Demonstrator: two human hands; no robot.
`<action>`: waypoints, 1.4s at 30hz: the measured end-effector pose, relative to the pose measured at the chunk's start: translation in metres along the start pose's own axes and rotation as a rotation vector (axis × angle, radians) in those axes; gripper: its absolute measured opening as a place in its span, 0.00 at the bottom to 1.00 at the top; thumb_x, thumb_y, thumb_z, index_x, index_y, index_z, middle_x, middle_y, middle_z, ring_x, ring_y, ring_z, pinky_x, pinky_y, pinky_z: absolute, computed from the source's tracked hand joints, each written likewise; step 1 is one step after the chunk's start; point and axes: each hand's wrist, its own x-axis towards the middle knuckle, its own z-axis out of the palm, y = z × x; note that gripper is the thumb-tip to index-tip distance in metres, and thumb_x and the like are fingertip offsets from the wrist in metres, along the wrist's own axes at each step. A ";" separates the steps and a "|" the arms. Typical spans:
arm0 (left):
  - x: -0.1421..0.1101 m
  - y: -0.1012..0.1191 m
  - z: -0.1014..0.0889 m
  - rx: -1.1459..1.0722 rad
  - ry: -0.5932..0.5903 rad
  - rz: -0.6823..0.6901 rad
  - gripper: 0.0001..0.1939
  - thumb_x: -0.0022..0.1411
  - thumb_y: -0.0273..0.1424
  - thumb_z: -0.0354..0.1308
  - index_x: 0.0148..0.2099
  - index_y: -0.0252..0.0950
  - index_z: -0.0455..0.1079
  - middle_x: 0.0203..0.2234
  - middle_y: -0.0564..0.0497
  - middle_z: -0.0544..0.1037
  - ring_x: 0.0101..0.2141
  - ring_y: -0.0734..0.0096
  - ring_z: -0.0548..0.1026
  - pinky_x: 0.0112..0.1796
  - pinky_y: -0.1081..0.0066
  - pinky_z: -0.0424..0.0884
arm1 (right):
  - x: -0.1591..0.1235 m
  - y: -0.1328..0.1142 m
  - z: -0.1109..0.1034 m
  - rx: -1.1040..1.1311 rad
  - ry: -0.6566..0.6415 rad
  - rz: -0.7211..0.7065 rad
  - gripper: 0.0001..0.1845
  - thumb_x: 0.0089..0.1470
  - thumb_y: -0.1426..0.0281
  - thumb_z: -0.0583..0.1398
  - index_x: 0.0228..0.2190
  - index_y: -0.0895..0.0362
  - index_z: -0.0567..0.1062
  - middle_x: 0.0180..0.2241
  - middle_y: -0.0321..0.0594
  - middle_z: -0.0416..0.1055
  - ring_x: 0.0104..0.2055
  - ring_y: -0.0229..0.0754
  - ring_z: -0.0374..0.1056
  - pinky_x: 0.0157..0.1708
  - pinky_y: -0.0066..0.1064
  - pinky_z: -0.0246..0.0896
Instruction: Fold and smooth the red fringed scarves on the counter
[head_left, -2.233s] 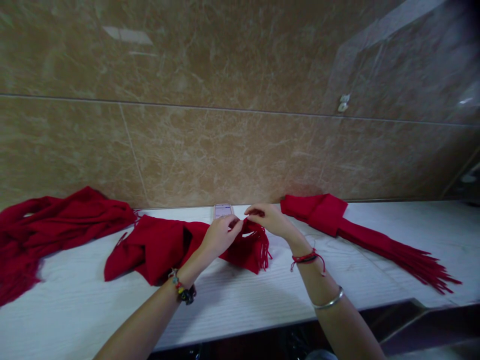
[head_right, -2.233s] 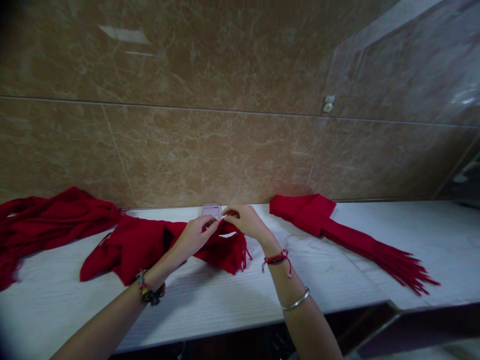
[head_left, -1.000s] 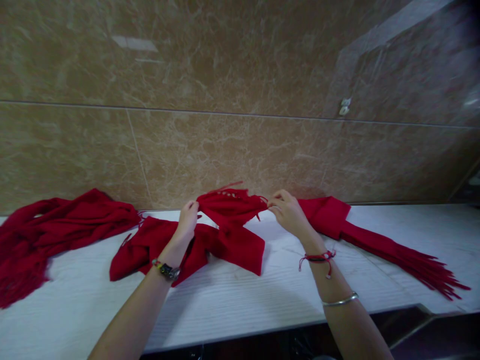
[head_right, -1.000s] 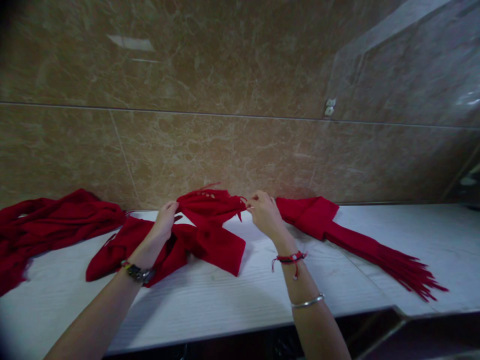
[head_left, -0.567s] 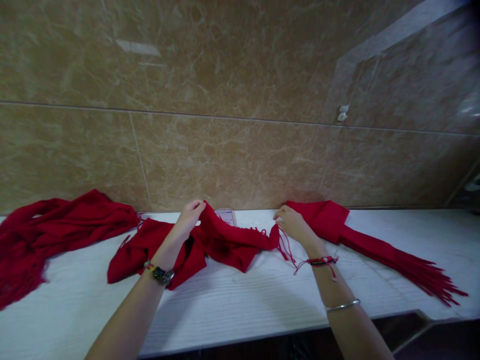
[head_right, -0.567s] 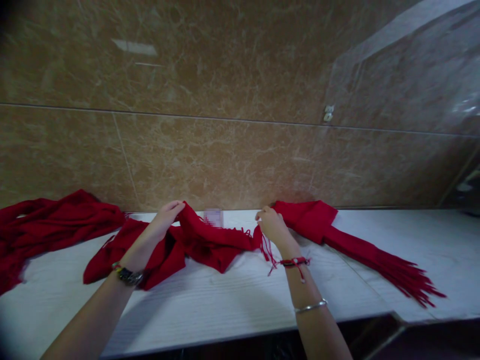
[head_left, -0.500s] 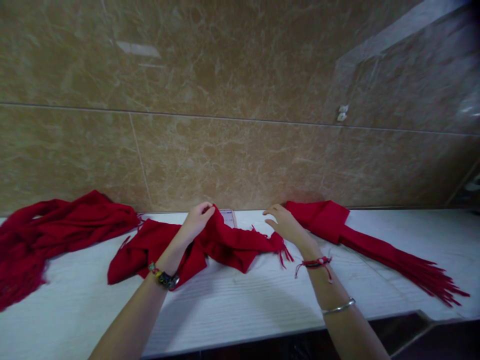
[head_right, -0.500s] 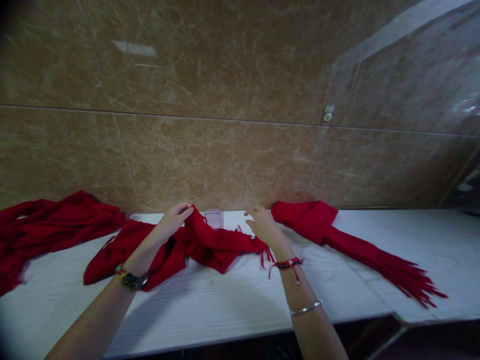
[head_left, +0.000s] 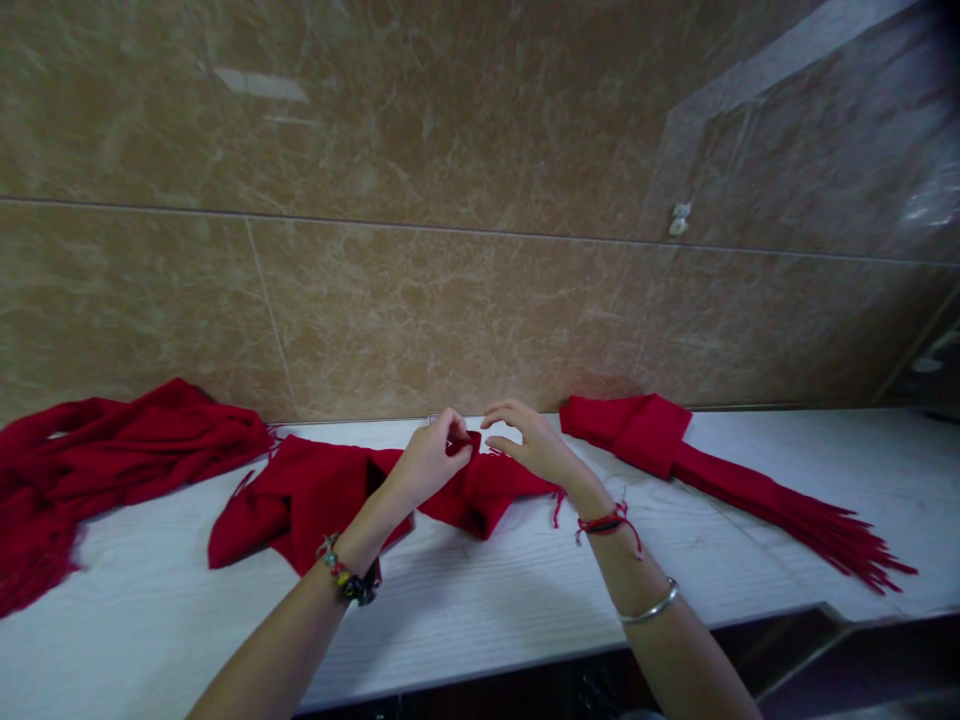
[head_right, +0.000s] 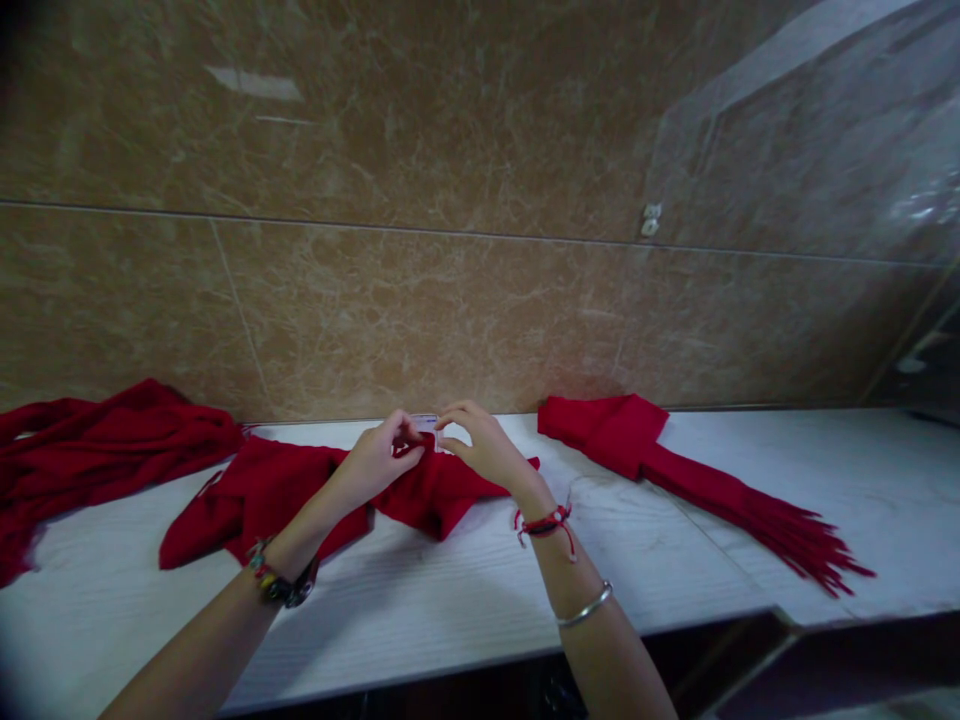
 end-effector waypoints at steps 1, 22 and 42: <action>0.000 0.001 0.001 -0.012 -0.003 0.005 0.07 0.49 0.27 0.53 0.30 0.38 0.56 0.24 0.55 0.70 0.26 0.73 0.69 0.29 0.73 0.64 | 0.000 0.000 0.000 -0.004 0.001 -0.020 0.09 0.48 0.76 0.59 0.35 0.56 0.72 0.39 0.41 0.66 0.43 0.40 0.63 0.44 0.35 0.57; -0.004 0.001 0.009 0.427 0.162 0.052 0.10 0.56 0.24 0.47 0.39 0.36 0.67 0.37 0.47 0.73 0.36 0.65 0.72 0.37 0.69 0.67 | -0.001 0.008 -0.016 -0.301 0.165 0.080 0.07 0.54 0.71 0.53 0.25 0.57 0.65 0.33 0.43 0.62 0.38 0.43 0.61 0.40 0.37 0.57; -0.002 0.002 0.006 0.151 0.048 0.028 0.07 0.58 0.27 0.45 0.33 0.36 0.64 0.26 0.51 0.73 0.29 0.70 0.70 0.32 0.71 0.64 | -0.006 0.004 -0.026 -0.092 -0.307 0.202 0.08 0.49 0.71 0.57 0.27 0.59 0.76 0.28 0.40 0.75 0.30 0.39 0.68 0.31 0.27 0.58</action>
